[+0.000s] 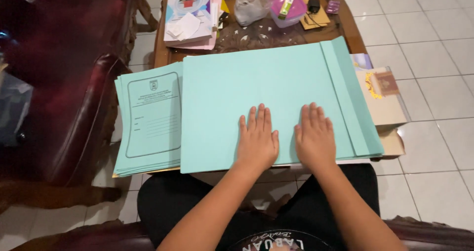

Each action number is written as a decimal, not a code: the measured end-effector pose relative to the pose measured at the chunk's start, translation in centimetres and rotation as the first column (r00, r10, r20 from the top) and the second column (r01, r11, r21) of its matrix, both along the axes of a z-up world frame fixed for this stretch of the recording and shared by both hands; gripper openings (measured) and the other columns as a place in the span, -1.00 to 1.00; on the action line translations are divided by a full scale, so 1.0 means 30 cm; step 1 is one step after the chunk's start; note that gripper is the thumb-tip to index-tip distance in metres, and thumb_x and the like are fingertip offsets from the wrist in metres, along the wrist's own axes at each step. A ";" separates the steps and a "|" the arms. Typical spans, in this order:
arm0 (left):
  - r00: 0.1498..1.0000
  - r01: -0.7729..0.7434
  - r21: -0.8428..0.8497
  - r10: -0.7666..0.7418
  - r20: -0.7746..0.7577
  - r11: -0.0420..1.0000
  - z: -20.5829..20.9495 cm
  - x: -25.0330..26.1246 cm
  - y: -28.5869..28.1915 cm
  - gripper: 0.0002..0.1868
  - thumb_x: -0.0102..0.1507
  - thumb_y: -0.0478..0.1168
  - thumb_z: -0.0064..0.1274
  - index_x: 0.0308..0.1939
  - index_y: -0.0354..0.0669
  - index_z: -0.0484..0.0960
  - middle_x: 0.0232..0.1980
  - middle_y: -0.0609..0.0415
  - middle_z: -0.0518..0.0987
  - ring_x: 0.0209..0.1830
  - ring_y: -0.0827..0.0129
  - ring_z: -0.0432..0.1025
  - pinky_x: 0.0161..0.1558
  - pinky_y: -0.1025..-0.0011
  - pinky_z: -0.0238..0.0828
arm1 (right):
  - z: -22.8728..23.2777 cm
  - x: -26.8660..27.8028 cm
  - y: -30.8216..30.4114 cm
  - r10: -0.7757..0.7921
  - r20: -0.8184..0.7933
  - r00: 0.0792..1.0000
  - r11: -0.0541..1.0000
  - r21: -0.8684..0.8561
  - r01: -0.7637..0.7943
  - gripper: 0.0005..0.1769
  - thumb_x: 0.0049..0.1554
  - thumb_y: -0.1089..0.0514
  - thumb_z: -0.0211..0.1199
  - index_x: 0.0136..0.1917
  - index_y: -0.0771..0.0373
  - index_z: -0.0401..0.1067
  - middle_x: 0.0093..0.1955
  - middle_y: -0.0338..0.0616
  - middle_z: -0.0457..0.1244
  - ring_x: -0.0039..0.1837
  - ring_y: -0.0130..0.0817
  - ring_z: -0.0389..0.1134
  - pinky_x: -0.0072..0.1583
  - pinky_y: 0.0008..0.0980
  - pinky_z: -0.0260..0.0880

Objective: Smoothing and stacking light blue paper folders on a wooden table.

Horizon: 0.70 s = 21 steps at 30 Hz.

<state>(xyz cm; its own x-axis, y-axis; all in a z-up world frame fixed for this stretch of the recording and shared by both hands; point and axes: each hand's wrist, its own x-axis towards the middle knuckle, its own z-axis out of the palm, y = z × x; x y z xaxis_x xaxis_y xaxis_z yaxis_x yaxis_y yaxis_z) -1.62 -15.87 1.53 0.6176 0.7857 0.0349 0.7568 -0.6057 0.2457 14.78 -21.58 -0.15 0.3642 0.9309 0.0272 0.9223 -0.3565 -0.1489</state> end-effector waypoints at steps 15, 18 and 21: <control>0.991 -0.055 0.014 0.056 -0.124 0.998 0.000 0.097 0.153 -0.18 0.39 0.14 -0.40 0.59 -0.35 0.00 0.65 -0.31 -0.03 0.65 -0.21 -0.17 0.46 -0.35 -0.32 | 0.087 0.250 -0.090 -0.156 -0.046 0.987 0.984 -0.092 0.151 -0.22 0.38 -0.19 -0.37 0.69 0.32 -0.10 0.72 0.28 -0.22 0.74 0.04 -0.31 0.62 -0.02 -0.34; 0.990 -0.103 -0.001 0.102 -0.092 0.995 -0.005 0.178 0.297 -0.18 0.40 0.16 -0.44 0.59 -0.36 0.02 0.66 -0.28 -0.03 0.65 -0.20 -0.18 0.48 -0.34 -0.32 | 0.073 0.255 -0.102 -0.119 -0.020 0.993 0.987 -0.108 0.116 -0.21 0.38 -0.17 -0.36 0.67 0.40 -0.11 0.71 0.31 -0.21 0.74 0.10 -0.29 0.63 -0.01 -0.32; 0.992 -0.120 -0.044 0.118 -0.047 0.992 0.048 0.214 0.361 -0.23 0.42 0.10 -0.52 0.60 -0.35 -0.01 0.67 -0.26 -0.05 0.67 -0.15 -0.19 0.52 -0.25 -0.34 | 0.092 0.249 -0.102 -0.109 -0.024 0.994 0.986 -0.133 0.105 -0.21 0.39 -0.18 -0.40 0.67 0.40 -0.12 0.72 0.28 -0.23 0.74 0.07 -0.30 0.63 -0.05 -0.35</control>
